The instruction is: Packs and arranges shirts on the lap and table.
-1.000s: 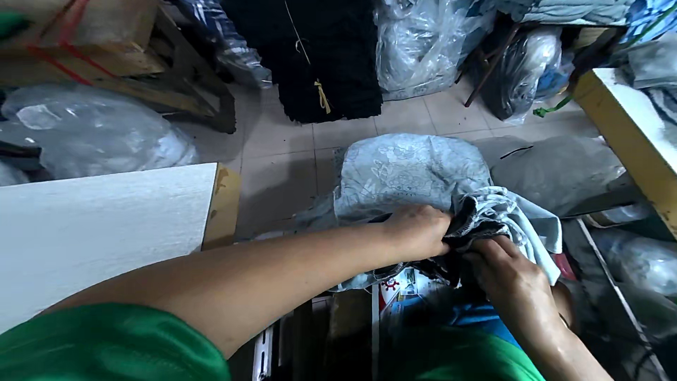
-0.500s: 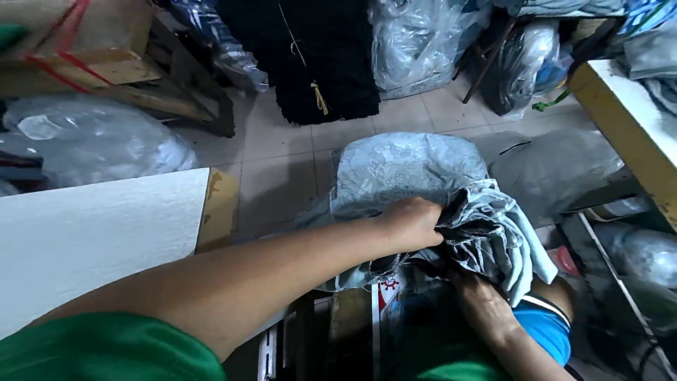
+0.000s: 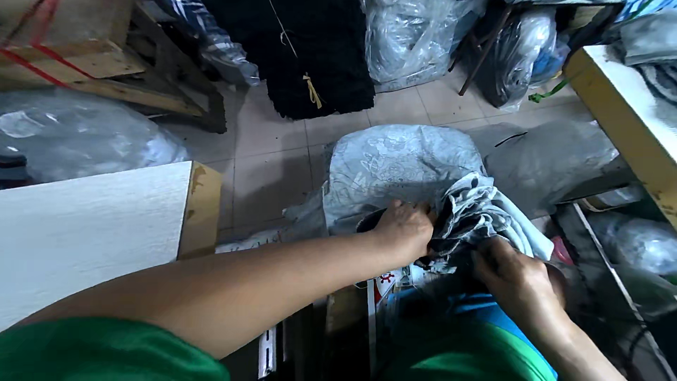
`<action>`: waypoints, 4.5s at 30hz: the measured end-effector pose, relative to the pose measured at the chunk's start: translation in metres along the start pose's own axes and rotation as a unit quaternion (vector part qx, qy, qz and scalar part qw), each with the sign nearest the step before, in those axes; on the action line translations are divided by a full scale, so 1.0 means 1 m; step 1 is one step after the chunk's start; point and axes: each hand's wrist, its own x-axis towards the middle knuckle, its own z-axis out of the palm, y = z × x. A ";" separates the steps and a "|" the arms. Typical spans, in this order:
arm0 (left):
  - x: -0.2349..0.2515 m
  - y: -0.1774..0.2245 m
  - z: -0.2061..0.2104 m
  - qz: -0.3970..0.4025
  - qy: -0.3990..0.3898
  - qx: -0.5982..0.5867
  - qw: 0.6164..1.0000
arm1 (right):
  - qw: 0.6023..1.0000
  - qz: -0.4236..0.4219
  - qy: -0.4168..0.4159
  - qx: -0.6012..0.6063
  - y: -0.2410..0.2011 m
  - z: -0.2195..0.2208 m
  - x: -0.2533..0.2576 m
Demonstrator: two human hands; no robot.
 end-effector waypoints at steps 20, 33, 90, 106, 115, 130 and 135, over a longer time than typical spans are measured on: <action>0.009 -0.016 -0.027 -0.089 0.004 -0.119 0.989 | 0.983 -0.093 -0.101 -0.125 0.010 0.054 -0.016; 0.007 -0.006 0.000 -0.090 0.027 -0.035 0.995 | 0.998 -0.053 0.014 -0.010 0.004 0.018 0.030; -0.015 0.079 0.079 0.241 0.405 -0.089 0.877 | 0.562 0.512 0.090 0.644 -0.013 0.012 0.002; -0.028 0.014 0.096 -0.172 0.581 -0.766 0.215 | 0.629 0.434 0.129 0.632 -0.017 -0.025 0.049; -0.051 0.032 0.061 -0.165 0.583 -0.788 0.113 | 0.622 0.513 0.107 0.582 0.018 0.015 -0.004; -0.052 -0.005 0.041 -0.235 0.508 -0.800 0.217 | 0.686 0.505 0.077 0.519 0.015 0.001 0.009; -0.049 -0.008 -0.060 -0.140 0.559 -0.761 0.298 | 0.731 0.414 0.097 0.533 0.006 -0.081 0.112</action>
